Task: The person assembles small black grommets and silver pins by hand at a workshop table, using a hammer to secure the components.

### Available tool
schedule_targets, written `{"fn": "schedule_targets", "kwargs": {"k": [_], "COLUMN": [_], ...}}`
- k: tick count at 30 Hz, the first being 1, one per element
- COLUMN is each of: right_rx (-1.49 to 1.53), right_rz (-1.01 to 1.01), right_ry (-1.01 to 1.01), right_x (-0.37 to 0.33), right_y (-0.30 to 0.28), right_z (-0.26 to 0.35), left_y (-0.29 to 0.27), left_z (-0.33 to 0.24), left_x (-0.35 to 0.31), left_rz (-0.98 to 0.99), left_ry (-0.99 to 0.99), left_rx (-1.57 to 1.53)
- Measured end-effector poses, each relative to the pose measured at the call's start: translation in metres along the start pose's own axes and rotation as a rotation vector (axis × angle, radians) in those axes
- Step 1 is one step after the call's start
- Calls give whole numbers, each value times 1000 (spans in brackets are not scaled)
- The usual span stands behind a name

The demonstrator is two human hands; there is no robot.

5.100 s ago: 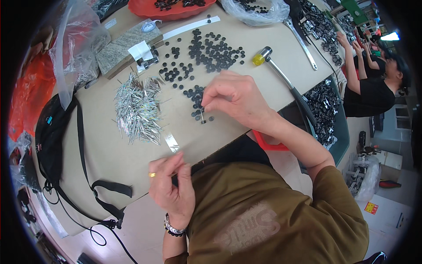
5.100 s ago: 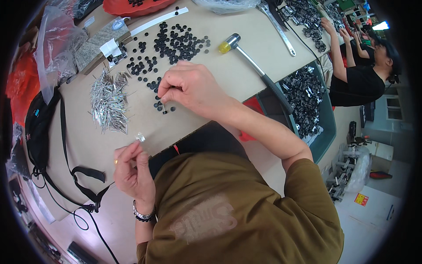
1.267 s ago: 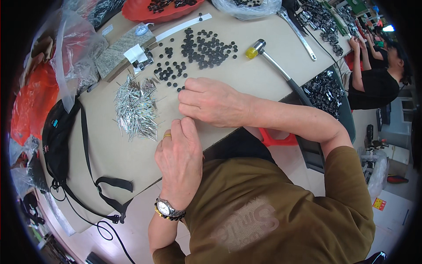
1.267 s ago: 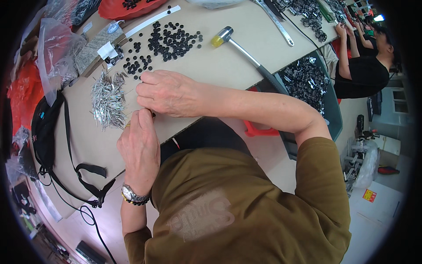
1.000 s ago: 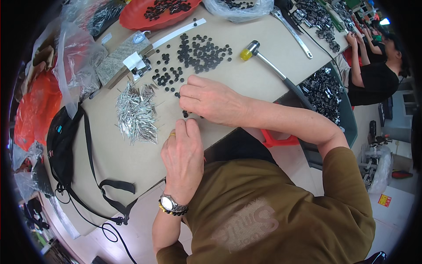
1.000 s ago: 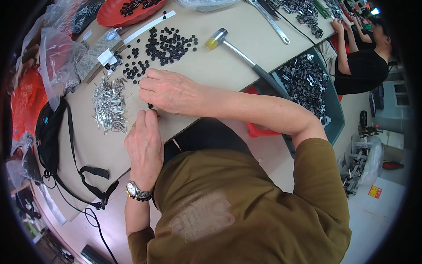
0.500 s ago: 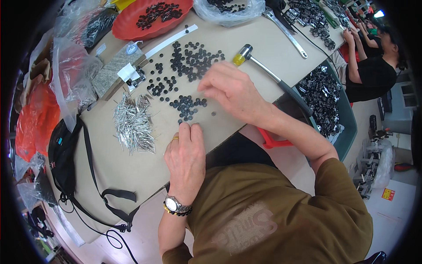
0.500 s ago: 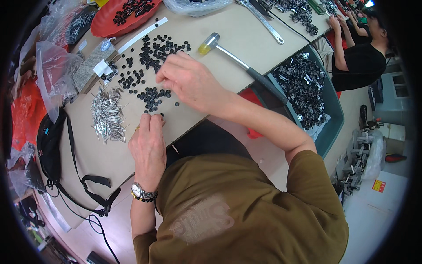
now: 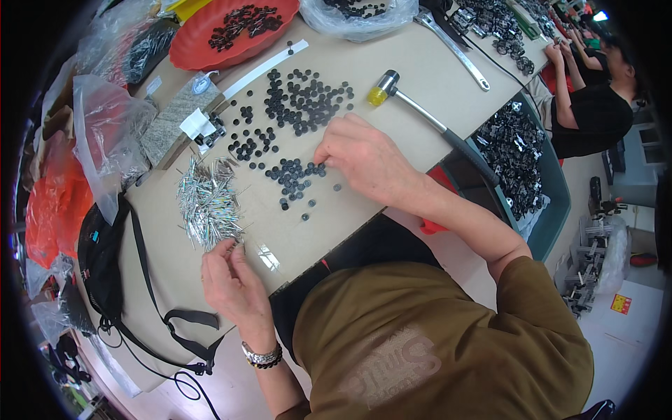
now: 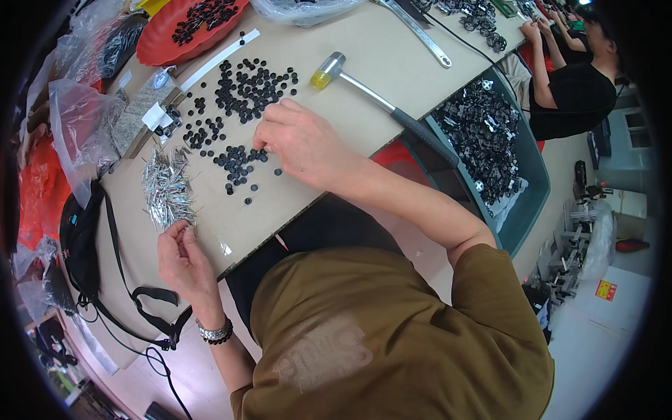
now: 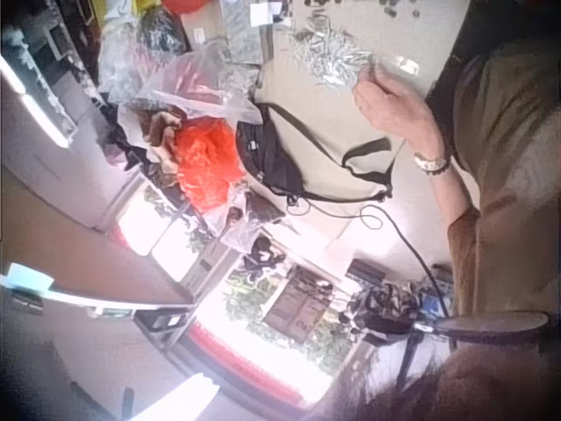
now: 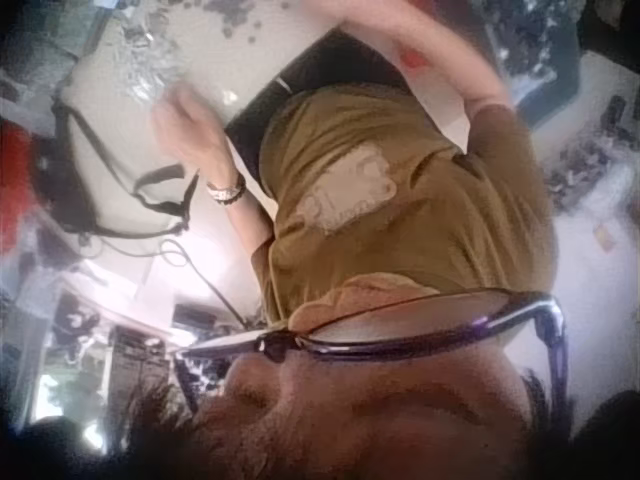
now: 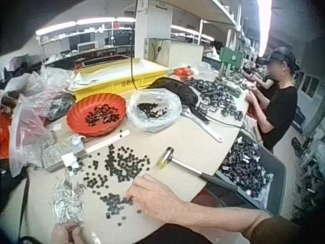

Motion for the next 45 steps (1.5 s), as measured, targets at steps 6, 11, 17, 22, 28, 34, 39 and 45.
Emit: {"fn": "schedule_targets", "kwargs": {"k": [6, 11, 17, 22, 28, 34, 39, 45], "right_rx": [-16, -47, -5, 100, 176, 477, 732, 657], "right_rz": [-4, 22, -117, -89, -53, -35, 24, -115], "right_ry": [-99, -119, -208, -189, -161, -72, 61, 352], "right_x": [-4, -10, -3, -12, -24, -32, -37, -26], "right_y": [2, -2, -6, 9, 31, 33, 15, -5], "right_z": [5, 14, 48, 72, 87, 87, 67, 32], "left_y": [-10, -10, -11, -1, -1, 2, 23, 21], "left_z": [2, 12, -1, -10, -15, -37, -47, -55], "left_x": [3, 0, 1, 2, -4, -23, -31, -25], "left_rz": [-39, -10, 72, 85, 93, 294, 576, 380], "left_ry": [129, 13, 46, 130, 213, 37, -463, -324], "left_rx": [189, 134, 82, 186, 204, -363, -1116, -1003]}}
Point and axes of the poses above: each hand's wrist, its own x-axis towards the middle knuckle, its own y-axis out of the palm, z = x × y, the point moved 4 cm from there along x, towards the middle knuckle, and after that the axes turned 3 degrees about x, right-handed, at the moved point
